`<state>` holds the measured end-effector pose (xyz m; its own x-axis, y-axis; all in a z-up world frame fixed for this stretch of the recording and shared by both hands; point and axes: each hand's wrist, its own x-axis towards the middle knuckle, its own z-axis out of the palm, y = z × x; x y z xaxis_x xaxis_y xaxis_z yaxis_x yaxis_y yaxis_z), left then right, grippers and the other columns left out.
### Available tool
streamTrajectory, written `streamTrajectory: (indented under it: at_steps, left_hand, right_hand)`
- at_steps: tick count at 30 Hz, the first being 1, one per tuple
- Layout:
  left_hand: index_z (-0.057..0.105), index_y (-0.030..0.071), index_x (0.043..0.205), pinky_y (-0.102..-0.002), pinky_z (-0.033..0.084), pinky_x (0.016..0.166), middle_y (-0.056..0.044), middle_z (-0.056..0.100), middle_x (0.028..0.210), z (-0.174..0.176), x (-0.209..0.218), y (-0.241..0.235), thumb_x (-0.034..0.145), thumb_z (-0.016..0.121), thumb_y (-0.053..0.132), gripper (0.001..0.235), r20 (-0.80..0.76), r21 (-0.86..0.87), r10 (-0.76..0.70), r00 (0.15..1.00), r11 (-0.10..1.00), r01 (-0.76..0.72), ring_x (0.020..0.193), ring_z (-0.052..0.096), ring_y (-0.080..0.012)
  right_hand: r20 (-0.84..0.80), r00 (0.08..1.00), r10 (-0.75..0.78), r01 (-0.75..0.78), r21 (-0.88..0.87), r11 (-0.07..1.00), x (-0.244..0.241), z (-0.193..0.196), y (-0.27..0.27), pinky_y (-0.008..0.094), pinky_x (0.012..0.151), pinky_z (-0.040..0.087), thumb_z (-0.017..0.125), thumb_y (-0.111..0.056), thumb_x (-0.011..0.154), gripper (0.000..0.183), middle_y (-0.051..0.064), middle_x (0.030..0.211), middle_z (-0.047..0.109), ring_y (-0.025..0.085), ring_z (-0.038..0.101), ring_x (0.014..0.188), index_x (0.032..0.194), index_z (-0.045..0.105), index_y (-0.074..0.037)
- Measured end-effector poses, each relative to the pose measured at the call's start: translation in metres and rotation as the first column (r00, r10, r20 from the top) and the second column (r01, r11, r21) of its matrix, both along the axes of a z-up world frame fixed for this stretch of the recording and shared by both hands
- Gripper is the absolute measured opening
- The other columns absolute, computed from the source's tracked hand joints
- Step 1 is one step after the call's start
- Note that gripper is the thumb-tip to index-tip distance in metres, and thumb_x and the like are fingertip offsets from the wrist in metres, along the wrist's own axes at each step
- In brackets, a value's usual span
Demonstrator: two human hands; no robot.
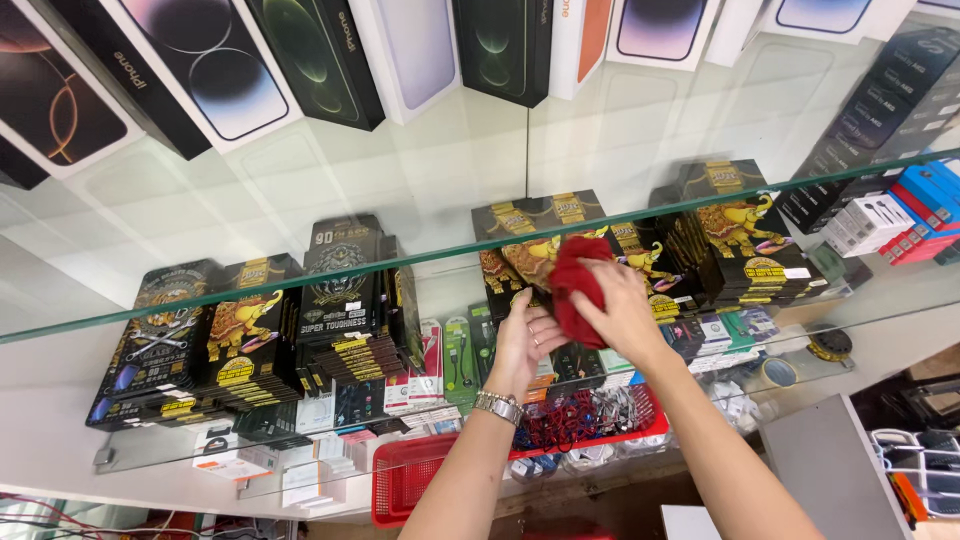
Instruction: The person wipes the surfaces of stacked phone screen protector boxes on a glass shelf using a red cloth. They repeatedly pick up individual boxes, wipe them, and place them back on the shelf.
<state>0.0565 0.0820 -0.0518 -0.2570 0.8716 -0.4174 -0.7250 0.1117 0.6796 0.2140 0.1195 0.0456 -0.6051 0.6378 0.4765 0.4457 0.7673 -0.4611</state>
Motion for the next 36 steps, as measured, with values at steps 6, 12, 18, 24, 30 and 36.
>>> streamTrajectory:
  at_steps: [6,12,18,24,30,36]
  left_hand:
    - [0.063,0.002,0.135,-0.035,0.054,0.075,-0.007,0.073,0.113,0.025,-0.024,-0.001,0.097,0.055,0.064,0.073,-0.242,0.059,-0.069,0.968,0.995,0.086,0.099,0.070,-0.0174]
    - [0.053,0.005,0.143,-0.040,0.054,0.099,-0.014,0.066,0.135,0.055,-0.021,-0.026,0.099,0.047,0.056,0.068,-0.076,0.218,-0.042,0.996,0.974,0.057,0.121,0.065,-0.0227]
    - [0.040,-0.001,0.153,-0.034,0.045,0.110,-0.012,0.051,0.155,0.059,-0.027,-0.061,0.103,0.056,0.048,0.072,-0.264,0.143,-0.161,0.951,0.969,0.204,0.138,0.052,-0.0185]
    - [0.034,0.006,0.153,-0.038,0.049,0.108,-0.014,0.054,0.149,0.068,-0.060,-0.102,0.094,0.066,0.024,0.070,-0.369,0.116,-0.350,0.861,0.902,0.417,0.129,0.058,-0.0202]
    - [0.047,0.003,0.148,-0.031,0.046,0.110,-0.005,0.065,0.139,0.086,-0.082,-0.124,0.094,0.069,0.019,0.061,-0.607,0.154,-0.408,0.682,0.782,0.604,0.127,0.060,-0.0132]
    - [0.065,-0.002,0.129,-0.031,0.054,0.093,-0.009,0.074,0.119,0.086,-0.089,-0.124,0.097,0.069,0.020,0.038,-0.657,0.242,-0.015,0.753,0.943,0.230,0.104,0.067,-0.0118]
  right_hand:
    - [-0.105,0.971,0.217,-0.220,-0.026,0.975,-0.007,0.002,-0.012,0.049,0.117,0.034,0.069,-0.025,0.085,0.048,0.011,0.146,0.058,0.039,0.042,0.142,0.128,0.060,-0.007]
    - [-0.014,0.975,0.220,-0.220,-0.027,0.975,-0.017,0.025,-0.034,0.054,0.118,0.026,0.069,-0.026,0.085,0.056,0.012,0.153,0.048,0.047,0.030,0.146,0.137,0.056,-0.010]
    - [0.002,1.000,0.018,-0.018,-0.008,1.000,-0.044,0.027,-0.005,0.055,0.124,0.023,0.066,-0.032,0.087,0.061,0.012,0.154,0.046,0.048,0.027,0.149,0.144,0.053,-0.017]
    - [0.052,0.992,0.113,-0.120,0.159,0.980,-0.061,0.030,-0.017,0.060,0.115,0.020,0.070,-0.035,0.087,0.058,0.014,0.157,0.044,0.048,0.028,0.143,0.142,0.057,-0.020]
    - [-0.033,0.999,0.041,-0.049,-0.272,0.961,-0.070,0.064,0.011,0.041,0.104,0.049,0.069,-0.047,0.088,0.060,0.014,0.130,0.068,0.034,0.062,0.123,0.139,0.059,-0.017]
    - [0.055,0.962,0.268,-0.253,-0.197,0.947,-0.090,0.072,-0.021,0.040,0.101,0.049,0.072,-0.049,0.087,0.060,0.016,0.127,0.069,0.033,0.064,0.117,0.132,0.064,-0.011]
